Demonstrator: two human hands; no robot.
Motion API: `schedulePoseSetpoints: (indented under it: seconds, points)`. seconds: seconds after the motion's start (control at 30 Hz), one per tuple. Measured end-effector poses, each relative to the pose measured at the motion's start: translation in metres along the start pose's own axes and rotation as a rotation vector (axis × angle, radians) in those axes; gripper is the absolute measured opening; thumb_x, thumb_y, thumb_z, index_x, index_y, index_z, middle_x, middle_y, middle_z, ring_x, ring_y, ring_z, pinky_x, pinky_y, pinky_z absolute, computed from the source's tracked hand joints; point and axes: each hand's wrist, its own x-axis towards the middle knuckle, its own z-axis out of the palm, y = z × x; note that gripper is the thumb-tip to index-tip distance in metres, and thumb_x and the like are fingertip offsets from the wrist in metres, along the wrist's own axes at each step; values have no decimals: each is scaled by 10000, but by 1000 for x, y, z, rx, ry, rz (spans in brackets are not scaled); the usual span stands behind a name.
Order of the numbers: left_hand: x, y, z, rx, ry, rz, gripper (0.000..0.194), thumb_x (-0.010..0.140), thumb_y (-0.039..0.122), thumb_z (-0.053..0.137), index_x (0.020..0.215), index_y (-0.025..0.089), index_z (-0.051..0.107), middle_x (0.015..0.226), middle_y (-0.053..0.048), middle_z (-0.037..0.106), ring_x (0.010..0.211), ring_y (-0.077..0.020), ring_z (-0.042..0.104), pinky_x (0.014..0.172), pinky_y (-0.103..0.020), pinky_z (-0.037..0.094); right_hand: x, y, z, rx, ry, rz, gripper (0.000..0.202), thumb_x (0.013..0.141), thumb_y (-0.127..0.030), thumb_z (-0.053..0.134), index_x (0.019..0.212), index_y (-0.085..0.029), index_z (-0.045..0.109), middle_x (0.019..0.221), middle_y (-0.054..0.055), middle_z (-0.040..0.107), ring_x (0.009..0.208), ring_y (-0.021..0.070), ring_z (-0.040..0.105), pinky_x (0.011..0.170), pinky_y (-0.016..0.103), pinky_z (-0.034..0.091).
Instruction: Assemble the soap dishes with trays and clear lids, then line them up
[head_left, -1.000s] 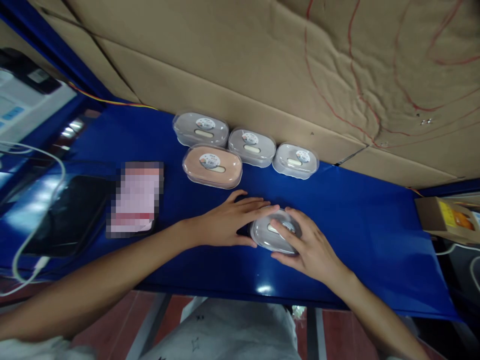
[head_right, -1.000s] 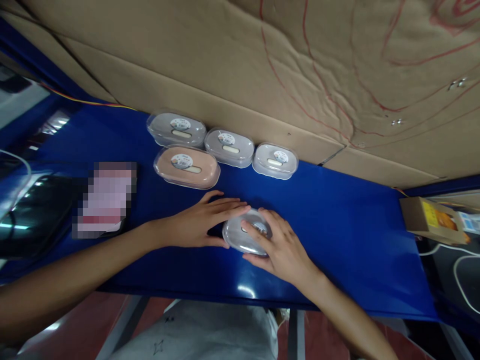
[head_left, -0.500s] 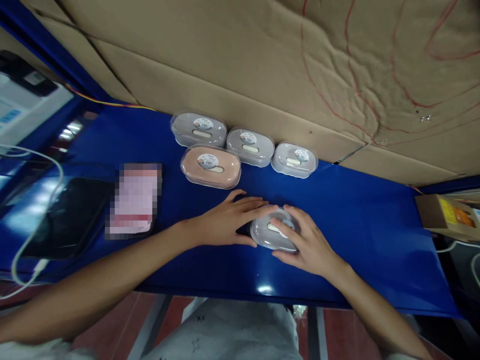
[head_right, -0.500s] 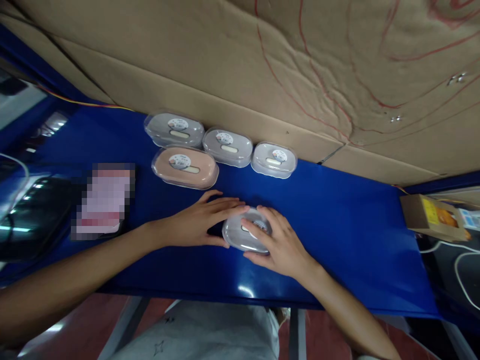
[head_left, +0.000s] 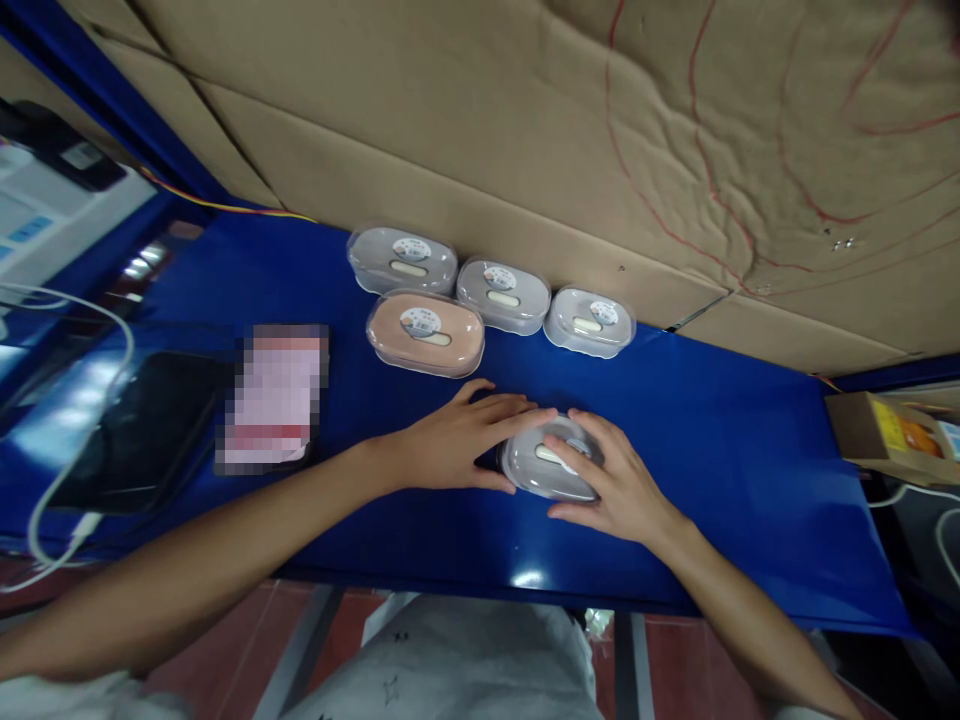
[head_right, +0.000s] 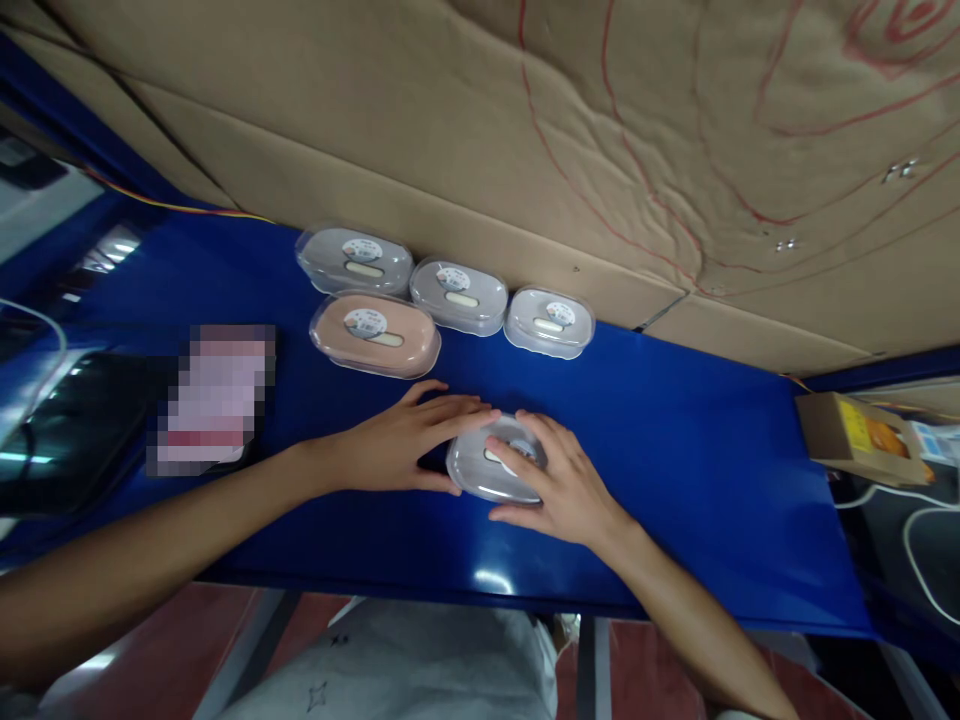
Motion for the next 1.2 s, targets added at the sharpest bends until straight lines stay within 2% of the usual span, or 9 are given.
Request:
schedulePoseSetpoints:
  seconds: [0.1,0.23,0.63,0.8,0.87,1.03,1.13,1.2]
  points:
    - [0,0,0,-10,13,11,1003,983,535,768,1750,345,150,1658,-164,518,1514,-356,510,1278,-588,232,1,-3,-1,-39,66,-14,816,979,-557,735,1686,-341,390,1596,186,480,1415,405,549,1080,577,546]
    - [0,0,2,-35,28,8,1096,967,508,798,1756,325,61,1670,-166,504,1512,-352,512,1277,-585,226,2,-6,-1,-33,54,16,800,978,-548,737,1677,-339,409,1635,180,469,1420,412,554,1079,583,539]
    - [1,1,1,-18,7,-14,1015,965,562,779,1746,315,179,1642,-172,535,1523,-357,502,1288,-585,210,1,-5,6,68,39,36,892,955,-487,788,1709,-346,333,1663,175,385,1511,415,455,1178,629,498]
    - [0,1,2,-6,-7,-17,1020,977,579,756,1748,310,145,1661,-189,506,1531,-360,490,1288,-604,208,1,-2,9,70,59,25,861,937,-485,811,1672,-319,394,1647,192,396,1505,413,462,1178,628,498]
    - [0,1,4,11,-4,-12,1011,991,570,741,1751,297,132,1673,-200,486,1540,-364,477,1289,-610,213,1,0,10,87,66,35,884,934,-502,809,1675,-295,374,1635,199,434,1507,406,471,1180,626,497]
    - [-1,3,4,111,30,15,880,1047,494,681,1745,274,192,1718,-220,404,1566,-379,438,1280,-605,272,2,10,7,80,95,84,894,940,-527,793,1671,-261,352,1609,202,525,1514,396,485,1180,624,478]
    - [-1,5,0,173,70,1,819,1055,446,671,1732,276,242,1738,-208,365,1515,-386,490,1246,-574,360,1,19,5,-35,118,149,837,959,-533,769,1664,-303,381,1657,189,479,1538,426,443,1191,651,432]
    - [0,6,-3,199,90,-12,778,1058,406,662,1721,288,273,1723,-186,393,1448,-377,550,1220,-554,408,1,26,6,-95,130,196,818,975,-532,748,1674,-335,372,1700,179,416,1545,441,423,1197,659,409]
